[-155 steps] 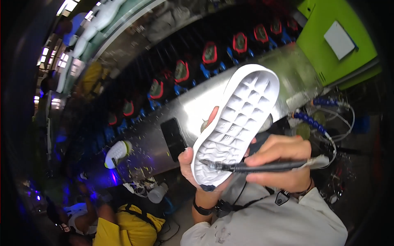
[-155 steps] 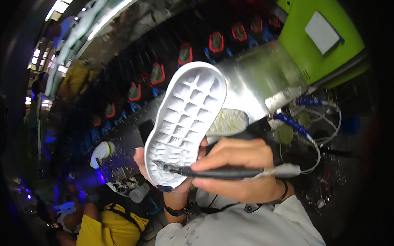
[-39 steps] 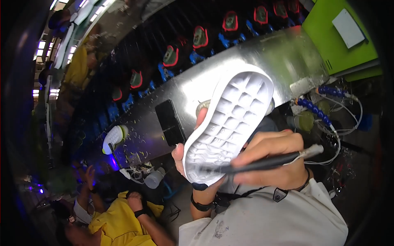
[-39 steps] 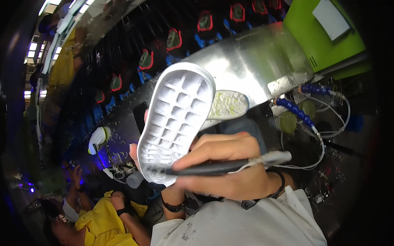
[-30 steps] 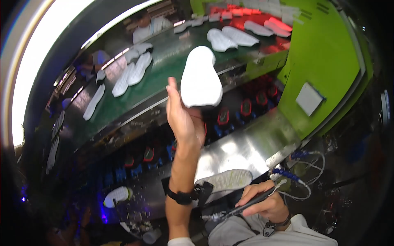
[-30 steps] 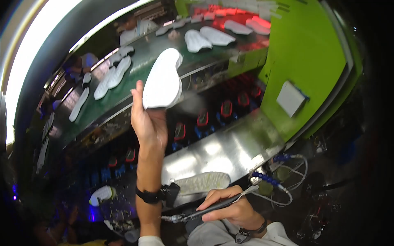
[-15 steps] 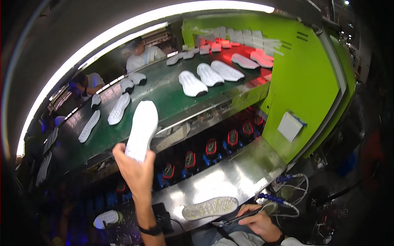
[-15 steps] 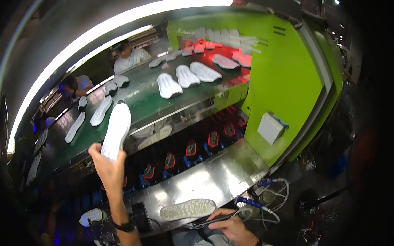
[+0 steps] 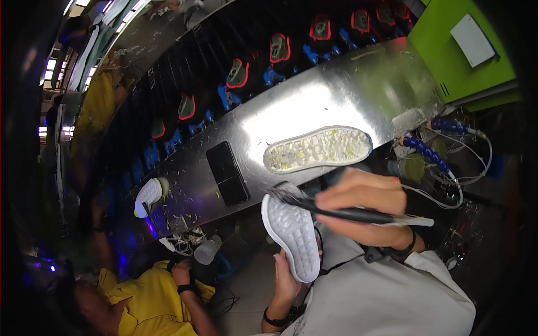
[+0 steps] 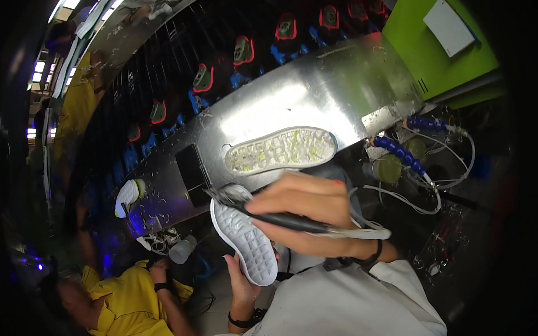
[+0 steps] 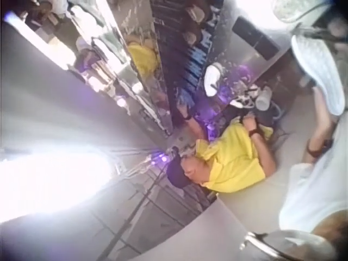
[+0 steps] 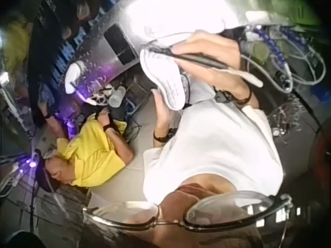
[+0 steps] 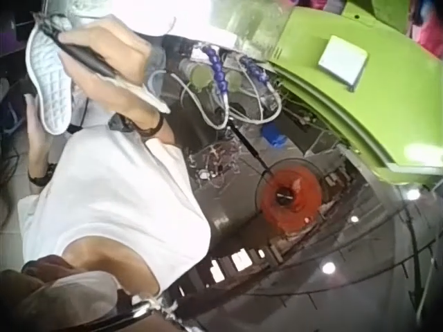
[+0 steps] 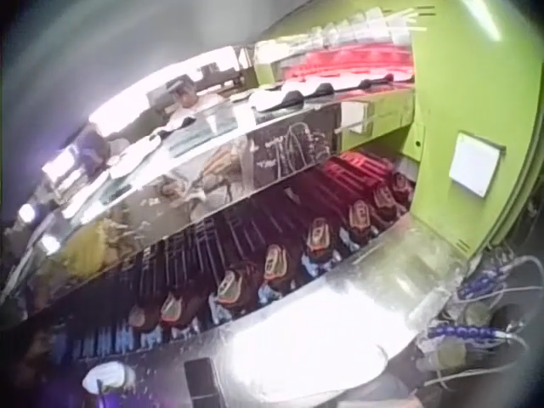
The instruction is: Applying primer or adhesive to the underside of shoe soles using a specialized brush at a manufacturing station.
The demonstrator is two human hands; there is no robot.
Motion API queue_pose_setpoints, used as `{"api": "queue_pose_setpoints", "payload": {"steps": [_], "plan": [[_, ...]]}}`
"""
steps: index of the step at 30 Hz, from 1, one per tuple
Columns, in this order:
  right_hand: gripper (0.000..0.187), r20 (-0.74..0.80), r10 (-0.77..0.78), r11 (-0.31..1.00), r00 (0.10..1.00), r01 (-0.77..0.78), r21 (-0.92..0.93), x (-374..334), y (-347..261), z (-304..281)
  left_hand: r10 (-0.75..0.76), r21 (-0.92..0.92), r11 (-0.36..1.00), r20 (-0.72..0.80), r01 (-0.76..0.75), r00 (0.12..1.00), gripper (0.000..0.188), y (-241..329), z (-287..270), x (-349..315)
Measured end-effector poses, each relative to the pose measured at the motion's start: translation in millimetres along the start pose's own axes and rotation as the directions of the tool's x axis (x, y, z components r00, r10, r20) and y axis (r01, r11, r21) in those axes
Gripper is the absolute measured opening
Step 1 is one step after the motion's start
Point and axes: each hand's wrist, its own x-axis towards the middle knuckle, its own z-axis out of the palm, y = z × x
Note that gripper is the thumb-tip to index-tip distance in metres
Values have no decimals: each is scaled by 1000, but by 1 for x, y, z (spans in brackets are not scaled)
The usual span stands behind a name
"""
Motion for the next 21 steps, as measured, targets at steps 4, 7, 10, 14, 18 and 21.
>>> {"api": "queue_pose_setpoints", "payload": {"steps": [4, 7, 10, 14, 18, 21], "plan": [[22, 259, -48, 995, 965, 23, 100, -13, 14, 45, 65, 78, 996, -255, -47, 965, 54, -1, 3, -5], [26, 296, -8, 907, 955, -117, 404, -23, 14, 43, 78, -260, 954, -273, -152, 959, 51, 7, -1, 5], [27, 141, 114, 974, 983, -139, 180, -40, -1, 36, 62, -516, 856, 21, -42, 998, 61, 13, 5, 18], [26, 225, 150, 931, 963, -214, 295, -52, -12, 14, 242, -496, 854, 110, -158, 964, 63, 18, 51, 43], [20, 116, 204, 961, 972, -221, 166, -52, -18, -2, 179, -469, 882, 239, -49, 954, 65, 40, 73, 62], [22, 178, 30, 973, 984, -69, 221, -48, -23, -10, -90, -346, 893, 491, 288, 867, 67, 66, 67, 66]]}}
